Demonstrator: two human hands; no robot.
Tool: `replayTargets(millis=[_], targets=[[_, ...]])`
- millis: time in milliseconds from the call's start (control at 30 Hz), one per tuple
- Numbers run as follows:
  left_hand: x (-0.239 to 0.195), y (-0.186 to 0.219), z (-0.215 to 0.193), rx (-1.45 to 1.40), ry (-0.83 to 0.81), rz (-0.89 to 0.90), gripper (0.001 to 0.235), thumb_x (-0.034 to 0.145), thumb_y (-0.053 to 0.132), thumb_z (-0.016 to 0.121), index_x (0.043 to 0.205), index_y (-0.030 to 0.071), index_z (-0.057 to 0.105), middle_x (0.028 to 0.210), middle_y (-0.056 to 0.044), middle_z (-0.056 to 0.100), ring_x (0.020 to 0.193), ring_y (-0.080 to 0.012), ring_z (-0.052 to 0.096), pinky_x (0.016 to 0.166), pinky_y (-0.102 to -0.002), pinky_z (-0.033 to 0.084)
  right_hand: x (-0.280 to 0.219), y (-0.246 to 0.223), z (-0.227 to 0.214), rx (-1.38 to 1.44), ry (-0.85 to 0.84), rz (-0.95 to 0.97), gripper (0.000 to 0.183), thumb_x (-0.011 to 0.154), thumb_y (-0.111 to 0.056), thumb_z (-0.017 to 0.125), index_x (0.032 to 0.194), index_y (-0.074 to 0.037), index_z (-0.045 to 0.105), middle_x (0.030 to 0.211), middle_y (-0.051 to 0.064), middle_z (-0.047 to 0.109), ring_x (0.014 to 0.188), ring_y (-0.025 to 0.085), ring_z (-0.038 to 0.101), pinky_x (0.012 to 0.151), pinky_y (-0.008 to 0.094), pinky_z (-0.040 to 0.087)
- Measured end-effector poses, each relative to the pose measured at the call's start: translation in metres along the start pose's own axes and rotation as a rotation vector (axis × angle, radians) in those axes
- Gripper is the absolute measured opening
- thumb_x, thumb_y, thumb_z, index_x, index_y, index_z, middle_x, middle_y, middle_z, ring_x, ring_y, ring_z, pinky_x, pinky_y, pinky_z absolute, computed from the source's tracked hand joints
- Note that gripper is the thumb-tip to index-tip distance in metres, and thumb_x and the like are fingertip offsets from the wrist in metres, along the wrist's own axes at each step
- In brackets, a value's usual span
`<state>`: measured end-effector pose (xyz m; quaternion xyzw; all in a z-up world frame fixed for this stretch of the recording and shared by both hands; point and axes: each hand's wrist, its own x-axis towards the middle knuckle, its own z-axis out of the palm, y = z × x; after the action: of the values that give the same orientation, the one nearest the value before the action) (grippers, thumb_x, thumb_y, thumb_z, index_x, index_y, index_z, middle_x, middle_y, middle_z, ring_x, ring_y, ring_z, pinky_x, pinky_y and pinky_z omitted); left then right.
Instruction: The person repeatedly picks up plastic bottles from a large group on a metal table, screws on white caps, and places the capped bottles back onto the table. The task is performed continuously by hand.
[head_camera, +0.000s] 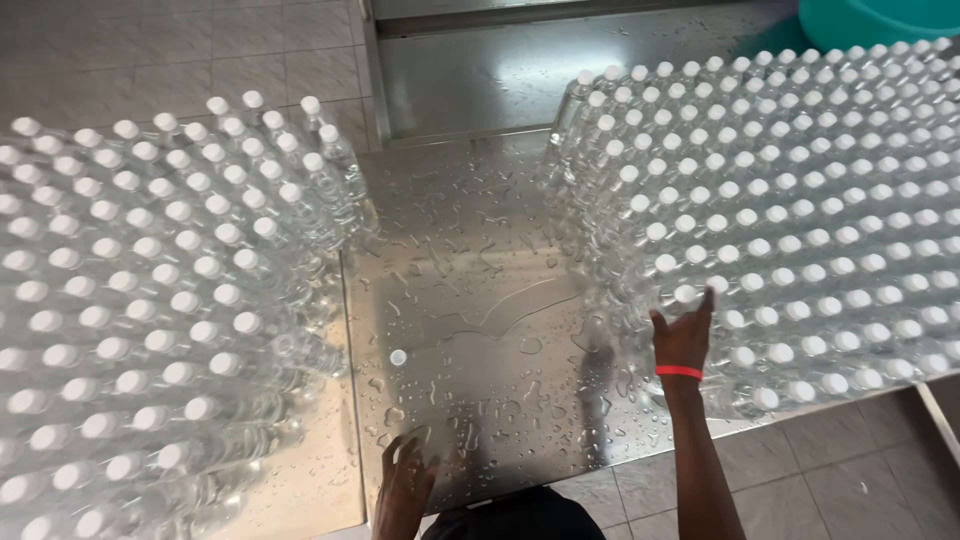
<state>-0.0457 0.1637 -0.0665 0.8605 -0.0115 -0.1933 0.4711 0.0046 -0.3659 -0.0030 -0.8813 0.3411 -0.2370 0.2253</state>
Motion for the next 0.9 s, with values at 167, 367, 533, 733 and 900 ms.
replayTargets(millis=[167,367,533,733,900], targets=[[-0.02,-0.016,-0.035,0.039,0.1,-0.242,0.062,0.096,0.047,0.064,0.157,0.043,0.052,0.165,0.009,0.046,0.129,-0.0216,0.076,0.094,-0.051,0.064,-0.06,-0.015,0.026,0.057,-0.025,0.057,0.097,0.106,-0.037,0.071,0.177,0.001,0.017,0.084,0.003,0.056,0.079,0.031,0.064,0.074,0.057,0.05],[-0.028,-0.035,-0.118,-0.233,0.816,-0.205,0.025,0.104,0.021,0.069,0.127,0.011,0.068,0.118,-0.006,0.075,0.083,-0.0208,0.073,0.066,-0.034,0.058,-0.157,-0.089,0.105,0.275,-0.523,-0.192,0.094,0.095,-0.04,0.073,0.173,-0.008,0.032,0.098,0.002,0.069,0.064,0.02,0.076,0.061,0.04,0.056],[0.001,0.003,-0.187,-0.374,0.967,-0.244,0.071,0.093,0.028,0.082,0.149,0.01,0.043,0.147,-0.016,0.053,0.129,-0.0332,0.061,0.102,-0.047,0.054,-0.235,-0.177,0.118,0.15,-0.945,-0.525,0.079,0.098,-0.053,0.058,0.166,-0.021,0.033,0.116,0.003,0.074,0.078,0.018,0.082,0.049,0.03,0.065],[0.039,-0.006,-0.177,-0.172,1.142,-0.162,0.083,0.09,0.015,0.087,0.158,0.006,0.04,0.151,-0.024,0.036,0.145,-0.0465,0.045,0.115,-0.065,0.047,-0.274,-0.213,0.112,0.187,-1.078,-0.683,0.066,0.106,-0.045,0.06,0.165,-0.025,0.037,0.12,0.003,0.069,0.072,0.016,0.072,0.06,0.037,0.062],[0.029,-0.017,-0.163,-0.353,1.074,-0.111,0.085,0.085,0.021,0.088,0.152,0.004,0.038,0.147,-0.019,0.047,0.139,-0.0384,0.05,0.115,-0.05,0.045,-0.29,-0.201,0.099,0.157,-1.171,-0.681,0.063,0.107,-0.037,0.063,0.165,-0.027,0.038,0.122,0.002,0.067,0.078,0.018,0.072,0.067,0.038,0.063]])
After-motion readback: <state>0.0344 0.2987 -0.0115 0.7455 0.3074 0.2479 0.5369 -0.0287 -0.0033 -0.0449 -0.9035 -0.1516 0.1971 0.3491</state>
